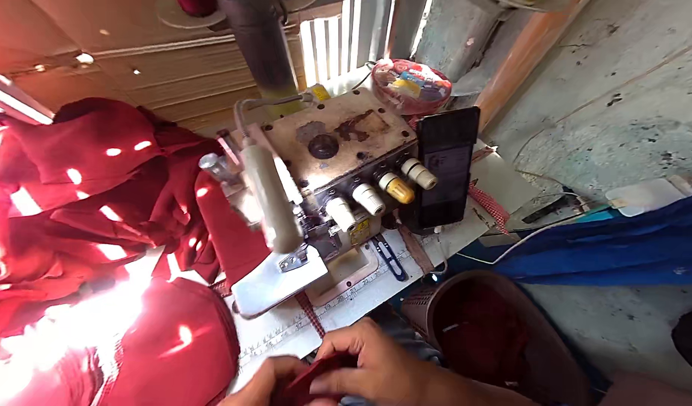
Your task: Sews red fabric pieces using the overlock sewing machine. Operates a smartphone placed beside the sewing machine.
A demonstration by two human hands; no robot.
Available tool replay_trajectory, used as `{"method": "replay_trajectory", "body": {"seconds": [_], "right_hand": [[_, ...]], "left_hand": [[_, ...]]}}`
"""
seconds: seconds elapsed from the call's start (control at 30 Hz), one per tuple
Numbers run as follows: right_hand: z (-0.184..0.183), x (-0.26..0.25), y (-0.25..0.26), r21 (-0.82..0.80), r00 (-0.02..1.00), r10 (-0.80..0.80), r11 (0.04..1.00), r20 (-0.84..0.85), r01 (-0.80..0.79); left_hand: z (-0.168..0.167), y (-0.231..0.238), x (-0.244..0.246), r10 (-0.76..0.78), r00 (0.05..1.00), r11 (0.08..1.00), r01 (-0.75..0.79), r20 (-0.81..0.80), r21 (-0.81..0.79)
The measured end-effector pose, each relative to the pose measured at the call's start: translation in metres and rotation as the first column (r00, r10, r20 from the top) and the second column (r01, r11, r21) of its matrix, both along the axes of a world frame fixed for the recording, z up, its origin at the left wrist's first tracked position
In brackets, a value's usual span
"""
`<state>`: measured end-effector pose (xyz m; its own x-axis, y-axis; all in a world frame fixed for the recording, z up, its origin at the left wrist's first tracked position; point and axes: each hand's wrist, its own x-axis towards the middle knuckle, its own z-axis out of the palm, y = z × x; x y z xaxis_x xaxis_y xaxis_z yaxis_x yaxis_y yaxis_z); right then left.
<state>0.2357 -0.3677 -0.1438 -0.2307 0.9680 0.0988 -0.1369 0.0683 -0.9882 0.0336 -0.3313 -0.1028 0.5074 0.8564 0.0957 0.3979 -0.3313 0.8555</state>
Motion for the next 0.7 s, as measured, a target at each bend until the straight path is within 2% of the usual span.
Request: {"method": "replay_trajectory", "body": {"seconds": [0.13, 0.23, 0.37, 0.47, 0.53, 0.6, 0.63, 0.7], "right_hand": [[-0.006, 0.007, 0.006, -0.041, 0.992, 0.11, 0.993, 0.054, -0.108], [-0.01, -0.006, 0.005, -0.04, 0.999, 0.018, 0.999, 0.036, -0.017], [-0.014, -0.013, 0.005, -0.009, 0.997, 0.001, 1.0, 0.075, 0.0], [-0.011, -0.008, 0.003, -0.042, 0.997, 0.046, 0.998, 0.067, -0.043], [-0.013, -0.001, 0.002, -0.04, 0.994, 0.064, 0.997, 0.086, -0.061], [-0.019, 0.011, 0.0, 0.003, 0.99, 0.107, 0.994, 0.094, -0.108], [-0.021, 0.018, -0.001, 0.024, 0.987, 0.13, 0.991, 0.09, -0.133], [-0.02, 0.033, -0.003, 0.04, 0.987, 0.121, 0.991, 0.108, -0.126]], "left_hand": [[-0.029, -0.004, -0.013, 0.063, 0.989, 0.998, -0.06, 0.133, -0.024], [-0.04, -0.01, -0.013, 0.063, 0.973, 0.998, -0.061, 0.223, -0.018], [-0.039, -0.01, -0.047, 0.039, 0.985, 0.999, -0.034, 0.168, -0.028], [-0.035, -0.009, -0.103, 0.2, 0.979, 0.977, -0.196, -0.038, 0.083], [-0.031, -0.01, -0.156, 0.417, 0.878, 0.897, -0.355, -0.236, 0.264], [-0.031, -0.009, -0.218, 0.582, 0.748, 0.8, -0.456, -0.319, 0.39], [-0.035, -0.007, -0.251, 0.599, 0.727, 0.792, -0.478, -0.335, 0.38], [-0.053, 0.001, -0.307, 0.503, 0.786, 0.864, -0.448, -0.36, 0.229]]}}
